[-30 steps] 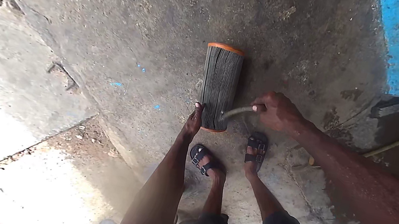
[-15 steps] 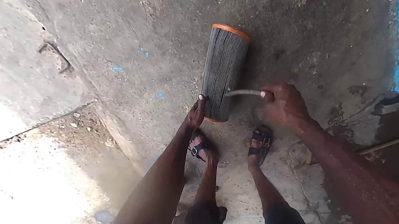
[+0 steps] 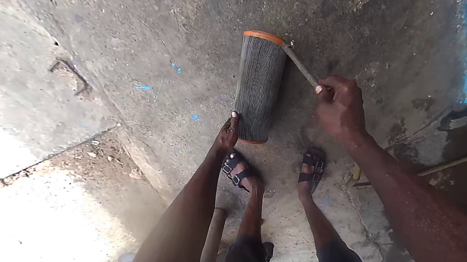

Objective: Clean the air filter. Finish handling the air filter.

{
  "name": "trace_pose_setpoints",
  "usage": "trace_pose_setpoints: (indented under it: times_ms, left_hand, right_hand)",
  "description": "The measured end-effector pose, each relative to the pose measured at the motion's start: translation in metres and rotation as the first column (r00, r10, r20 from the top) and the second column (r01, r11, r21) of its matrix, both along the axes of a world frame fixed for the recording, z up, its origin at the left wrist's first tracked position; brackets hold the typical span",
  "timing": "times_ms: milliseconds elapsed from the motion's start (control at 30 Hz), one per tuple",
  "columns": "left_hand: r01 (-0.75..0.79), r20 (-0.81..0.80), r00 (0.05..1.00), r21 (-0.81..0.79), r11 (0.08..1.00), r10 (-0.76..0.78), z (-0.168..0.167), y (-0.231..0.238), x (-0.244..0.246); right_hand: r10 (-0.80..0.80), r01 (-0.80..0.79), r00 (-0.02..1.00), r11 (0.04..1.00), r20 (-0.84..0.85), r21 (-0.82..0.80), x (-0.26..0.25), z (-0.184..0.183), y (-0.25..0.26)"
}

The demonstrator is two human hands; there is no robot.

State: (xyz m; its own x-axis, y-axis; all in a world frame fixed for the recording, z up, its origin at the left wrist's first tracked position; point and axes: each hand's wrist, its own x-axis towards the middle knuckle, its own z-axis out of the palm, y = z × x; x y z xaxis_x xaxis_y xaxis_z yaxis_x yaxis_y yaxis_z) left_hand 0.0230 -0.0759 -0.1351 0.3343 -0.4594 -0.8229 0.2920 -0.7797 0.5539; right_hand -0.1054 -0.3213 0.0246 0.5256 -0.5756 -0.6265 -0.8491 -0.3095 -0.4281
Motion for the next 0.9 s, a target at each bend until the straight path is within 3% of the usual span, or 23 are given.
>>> trace_pose_setpoints:
  times_ms: [100, 200, 333, 433, 533, 667, 767, 800, 900]
  left_hand:
    - [-0.008, 0.014, 1.0, 0.018, 1.0, 0.008, 0.002, -0.003, 0.01]
    - [-0.036, 0.039, 0.999, 0.03, 0.999, 0.035, -0.001, -0.003, 0.016]
    - [-0.039, 0.077, 0.996, -0.005, 0.999, 0.039, -0.011, -0.004, 0.029]
    - [-0.066, 0.075, 0.995, -0.035, 0.997, 0.069, -0.013, -0.003, 0.036]
    - [-0.064, 0.066, 0.996, -0.011, 0.998, 0.065, -0.01, -0.006, 0.046]
    - [-0.092, 0.057, 0.994, 0.017, 0.996, 0.091, -0.01, -0.004, 0.055]
    - [-0.09, 0.051, 0.995, 0.004, 0.996, 0.09, -0.01, -0.003, 0.061]
    - [-0.091, 0.049, 0.995, 0.003, 0.996, 0.091, -0.01, -0.002, 0.063]
    - [-0.118, 0.067, 0.991, -0.005, 0.993, 0.118, -0.013, 0.002, 0.067]
  right_hand:
    - [0.139, -0.124, 0.983, 0.985, -0.117, 0.122, 0.013, 0.004, 0.006]
    - [0.011, -0.011, 0.999, 1.0, -0.04, -0.015, 0.02, 0.001, 0.008]
    - [0.15, -0.141, 0.986, 0.984, -0.079, 0.105, 0.029, 0.005, 0.004]
    - [-0.006, 0.007, 1.0, 1.0, 0.026, -0.016, 0.035, 0.003, 0.001]
    - [0.148, -0.136, 0.986, 0.978, -0.07, 0.161, 0.045, 0.006, 0.005]
    - [0.036, -0.036, 0.999, 0.999, 0.005, 0.025, 0.048, 0.001, 0.011]
    - [0.187, -0.151, 0.971, 0.963, -0.148, 0.222, 0.052, -0.001, 0.014]
    - [0.174, -0.14, 0.969, 0.972, -0.176, 0.186, 0.053, 0.001, 0.015]
    - [-0.013, 0.016, 0.999, 0.998, -0.042, 0.066, 0.054, -0.006, 0.016]
